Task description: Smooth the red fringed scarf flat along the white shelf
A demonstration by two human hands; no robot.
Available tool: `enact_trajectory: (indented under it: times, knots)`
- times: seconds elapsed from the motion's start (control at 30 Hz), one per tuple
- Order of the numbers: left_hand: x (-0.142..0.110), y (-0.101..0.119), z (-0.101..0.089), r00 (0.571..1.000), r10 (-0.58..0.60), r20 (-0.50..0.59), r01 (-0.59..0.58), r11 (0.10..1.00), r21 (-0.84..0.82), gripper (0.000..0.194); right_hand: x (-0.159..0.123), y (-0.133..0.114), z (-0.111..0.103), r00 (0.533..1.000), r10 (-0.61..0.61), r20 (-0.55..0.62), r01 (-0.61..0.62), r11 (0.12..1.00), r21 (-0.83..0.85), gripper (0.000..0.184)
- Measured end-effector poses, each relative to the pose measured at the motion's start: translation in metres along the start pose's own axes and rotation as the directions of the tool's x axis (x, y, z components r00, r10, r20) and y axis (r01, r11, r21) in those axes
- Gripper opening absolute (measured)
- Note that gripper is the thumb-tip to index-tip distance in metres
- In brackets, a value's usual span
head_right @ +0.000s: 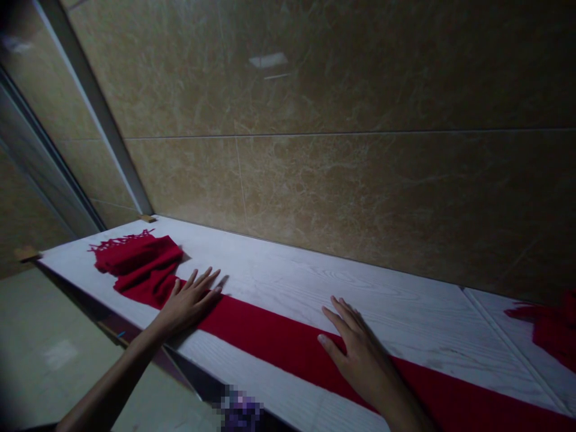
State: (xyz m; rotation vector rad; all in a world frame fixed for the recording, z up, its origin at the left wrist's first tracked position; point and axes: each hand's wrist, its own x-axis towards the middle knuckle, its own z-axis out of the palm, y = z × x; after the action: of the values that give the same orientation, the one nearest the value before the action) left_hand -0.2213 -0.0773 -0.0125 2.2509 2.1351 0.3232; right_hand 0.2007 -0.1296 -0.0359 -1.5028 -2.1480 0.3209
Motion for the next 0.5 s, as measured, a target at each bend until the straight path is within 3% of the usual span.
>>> enact_trajectory:
  times: [0.27, 0.5]
  knots:
    - [-0.0015, -0.0087, 0.0081, 0.993, 0.073, -0.097, -0.081, 0.994, -0.075, 0.056, -0.0023, 0.0058, 0.0050, 0.999, -0.001, -0.035, 0.001, 1.000, 0.003, 0.058]
    - [-0.0003, -0.0021, 0.0054, 0.998, 0.052, -0.031, -0.053, 0.997, -0.048, 0.058, 0.0035, -0.0012, -0.0035, 0.999, 0.021, 0.027, -0.021, 1.000, 0.001, 0.066]
